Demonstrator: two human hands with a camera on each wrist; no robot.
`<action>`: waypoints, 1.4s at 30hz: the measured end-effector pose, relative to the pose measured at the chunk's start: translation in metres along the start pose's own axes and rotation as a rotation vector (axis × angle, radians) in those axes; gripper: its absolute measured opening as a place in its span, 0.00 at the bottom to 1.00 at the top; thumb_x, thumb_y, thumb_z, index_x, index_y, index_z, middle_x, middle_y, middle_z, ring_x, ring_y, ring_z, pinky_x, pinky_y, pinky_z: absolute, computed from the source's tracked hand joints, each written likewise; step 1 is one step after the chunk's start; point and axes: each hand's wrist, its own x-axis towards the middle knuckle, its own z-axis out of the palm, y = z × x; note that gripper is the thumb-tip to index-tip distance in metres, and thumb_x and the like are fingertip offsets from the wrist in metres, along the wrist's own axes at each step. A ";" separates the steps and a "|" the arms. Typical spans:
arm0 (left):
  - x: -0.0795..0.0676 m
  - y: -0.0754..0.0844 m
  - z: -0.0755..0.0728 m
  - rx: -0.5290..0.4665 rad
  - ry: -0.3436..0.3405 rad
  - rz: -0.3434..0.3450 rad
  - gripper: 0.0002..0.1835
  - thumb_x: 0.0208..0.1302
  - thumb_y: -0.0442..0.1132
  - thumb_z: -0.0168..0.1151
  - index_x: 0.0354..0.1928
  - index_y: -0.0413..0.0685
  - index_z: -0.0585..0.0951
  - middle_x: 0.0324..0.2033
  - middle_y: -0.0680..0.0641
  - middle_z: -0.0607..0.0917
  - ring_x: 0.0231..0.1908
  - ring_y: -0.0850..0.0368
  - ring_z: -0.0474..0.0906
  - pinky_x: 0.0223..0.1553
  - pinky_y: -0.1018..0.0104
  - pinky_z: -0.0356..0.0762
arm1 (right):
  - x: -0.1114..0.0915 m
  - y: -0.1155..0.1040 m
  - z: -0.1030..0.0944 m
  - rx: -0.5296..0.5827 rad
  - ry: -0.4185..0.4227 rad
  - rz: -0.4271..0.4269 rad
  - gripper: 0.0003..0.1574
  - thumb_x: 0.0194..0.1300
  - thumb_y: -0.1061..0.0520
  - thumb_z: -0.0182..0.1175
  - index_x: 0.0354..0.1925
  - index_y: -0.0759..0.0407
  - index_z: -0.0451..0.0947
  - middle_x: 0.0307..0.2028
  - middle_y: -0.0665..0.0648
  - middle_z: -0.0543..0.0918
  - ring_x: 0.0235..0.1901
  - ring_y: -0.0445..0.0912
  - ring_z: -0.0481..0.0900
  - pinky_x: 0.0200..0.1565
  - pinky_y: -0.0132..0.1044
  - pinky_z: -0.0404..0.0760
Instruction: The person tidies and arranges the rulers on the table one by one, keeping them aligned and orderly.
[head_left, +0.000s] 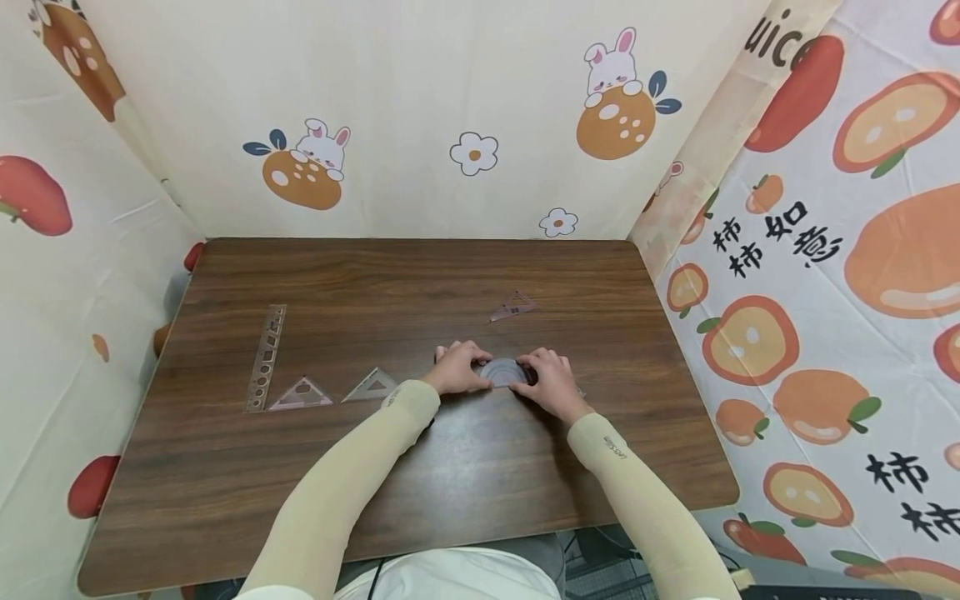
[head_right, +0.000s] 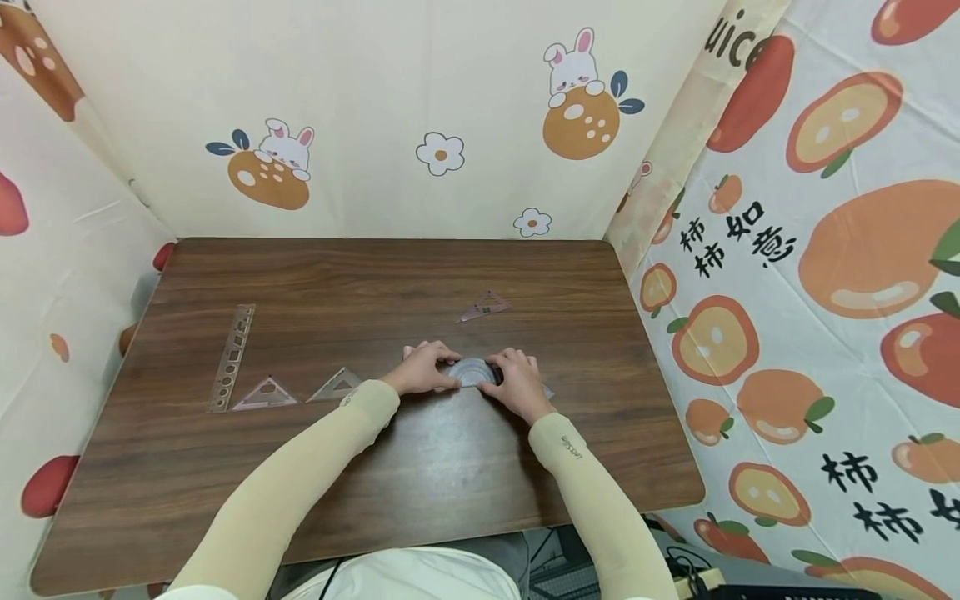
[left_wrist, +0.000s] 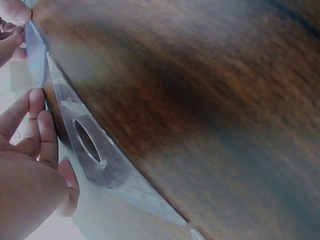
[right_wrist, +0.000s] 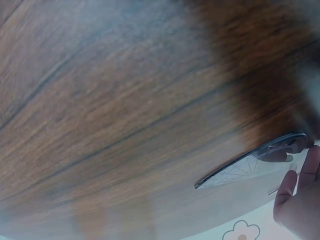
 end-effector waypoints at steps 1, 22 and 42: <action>0.000 0.001 0.000 0.003 -0.003 0.000 0.29 0.59 0.51 0.76 0.62 0.54 0.84 0.51 0.51 0.84 0.49 0.54 0.72 0.49 0.55 0.52 | 0.000 0.001 0.000 0.000 0.002 0.000 0.33 0.62 0.39 0.73 0.59 0.56 0.83 0.51 0.57 0.82 0.52 0.52 0.77 0.57 0.50 0.68; 0.007 0.014 0.007 0.050 -0.013 -0.006 0.29 0.62 0.52 0.74 0.64 0.52 0.83 0.55 0.50 0.83 0.51 0.52 0.72 0.50 0.55 0.52 | -0.010 0.012 -0.005 0.023 0.038 0.026 0.32 0.64 0.39 0.71 0.59 0.54 0.83 0.51 0.56 0.82 0.50 0.51 0.76 0.57 0.52 0.67; 0.014 0.041 0.015 0.062 0.062 0.079 0.30 0.61 0.49 0.75 0.64 0.47 0.82 0.54 0.48 0.82 0.52 0.51 0.71 0.50 0.54 0.52 | -0.027 0.050 -0.047 0.089 0.080 0.118 0.33 0.66 0.42 0.69 0.62 0.59 0.81 0.53 0.61 0.81 0.55 0.58 0.75 0.60 0.57 0.65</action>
